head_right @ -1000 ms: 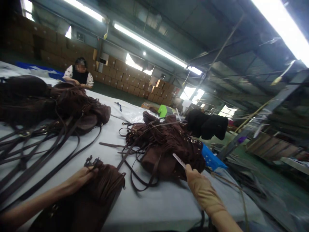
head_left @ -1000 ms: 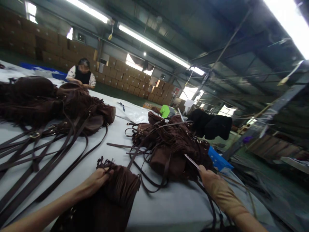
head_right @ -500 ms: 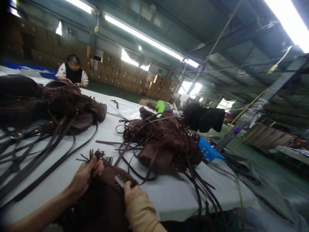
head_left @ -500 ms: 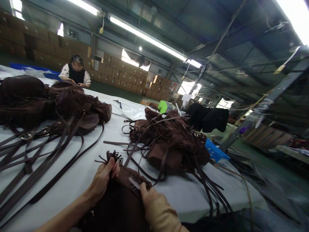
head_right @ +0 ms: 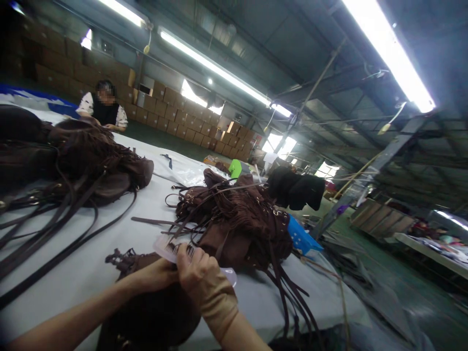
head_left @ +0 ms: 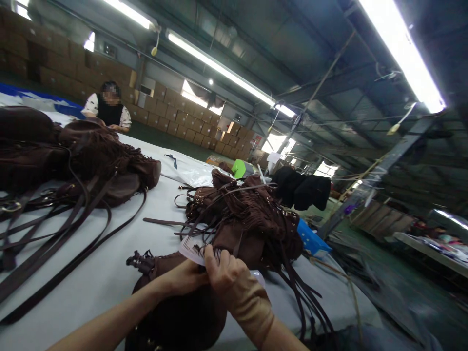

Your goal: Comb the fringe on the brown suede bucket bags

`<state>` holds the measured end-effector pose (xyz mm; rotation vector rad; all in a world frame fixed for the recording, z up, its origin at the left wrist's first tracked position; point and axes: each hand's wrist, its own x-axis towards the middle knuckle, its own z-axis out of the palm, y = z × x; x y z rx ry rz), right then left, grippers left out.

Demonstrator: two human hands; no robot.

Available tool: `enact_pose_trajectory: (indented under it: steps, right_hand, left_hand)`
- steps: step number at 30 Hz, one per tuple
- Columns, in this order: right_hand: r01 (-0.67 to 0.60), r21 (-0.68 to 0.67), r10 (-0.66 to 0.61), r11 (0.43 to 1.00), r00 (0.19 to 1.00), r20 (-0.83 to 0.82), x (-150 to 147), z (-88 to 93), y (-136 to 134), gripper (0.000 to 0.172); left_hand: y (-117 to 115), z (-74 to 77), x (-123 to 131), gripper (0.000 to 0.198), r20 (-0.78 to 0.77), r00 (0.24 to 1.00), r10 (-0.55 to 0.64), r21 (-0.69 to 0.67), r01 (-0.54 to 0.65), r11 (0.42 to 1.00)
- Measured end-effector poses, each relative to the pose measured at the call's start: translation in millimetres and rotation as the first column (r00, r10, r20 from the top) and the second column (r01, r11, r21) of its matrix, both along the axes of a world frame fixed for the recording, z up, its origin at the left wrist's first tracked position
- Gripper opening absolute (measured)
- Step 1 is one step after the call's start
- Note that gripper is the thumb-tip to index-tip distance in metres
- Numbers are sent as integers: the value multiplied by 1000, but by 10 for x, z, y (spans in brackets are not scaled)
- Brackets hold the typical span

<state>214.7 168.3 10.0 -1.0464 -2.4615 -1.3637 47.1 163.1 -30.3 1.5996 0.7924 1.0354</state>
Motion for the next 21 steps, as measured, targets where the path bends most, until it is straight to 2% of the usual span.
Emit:
enact_pose_trajectory:
  steps: [3,6,7,9,10,11,12,14,15,16,17,19,20,21]
  right_hand:
    - [-32,-148,52,988,990,128,162,24,-36,40]
    - [13,-318,66,948,969,236,341,85,-108,45]
    - [66,-364,27,929,969,245,415,132,-118,48]
    - [274,-398,-197,876,954,225,644,271,-98,47]
    - [400,-389,-347,830,916,200,811,347,-73,44]
    - [535,-363,-515,763,842,160,1004,412,-46,42]
    - [610,-335,-608,718,784,126,1207,449,-24,39]
    - [691,-315,-705,651,704,85,1549,404,-20,43]
    - [695,-323,-719,643,692,58,1644,322,-49,45]
    - [642,-330,-666,692,744,52,1671,214,-105,47]
    - [548,-326,-567,771,823,42,1633,97,-190,49]
    - [244,-317,-246,916,969,35,1393,-91,-432,51]
    - [68,-338,-56,939,997,45,1222,-138,-569,52]
    - [-75,-352,105,933,992,67,1037,-146,-697,50]
  left_hand:
    - [-104,-76,91,37,-38,999,-27,-72,24,997]
    - [-223,-97,10,38,-157,985,-64,39,71,997]
    - [-255,-94,-50,37,-201,978,-59,81,76,994]
    - [-305,-98,-213,39,-278,959,-46,124,84,989]
    - [-321,-111,-308,39,-283,959,-20,144,63,988]
    - [-329,-129,-403,39,-255,967,29,170,15,985]
    - [-327,-149,-487,40,-205,975,84,179,-47,983]
    - [-296,-172,-592,46,-108,981,162,113,-149,982]
    - [-268,-168,-602,48,-74,982,176,40,-173,984]
    - [-233,-154,-585,48,-44,985,168,-39,-169,985]
    - [-194,-131,-549,48,-10,988,153,-113,-153,982]
    - [-121,-71,-448,49,77,986,150,-208,-131,969]
    - [-93,-40,-400,49,113,980,164,-234,-135,963]
    - [-74,-11,-361,49,128,977,170,-243,-135,961]
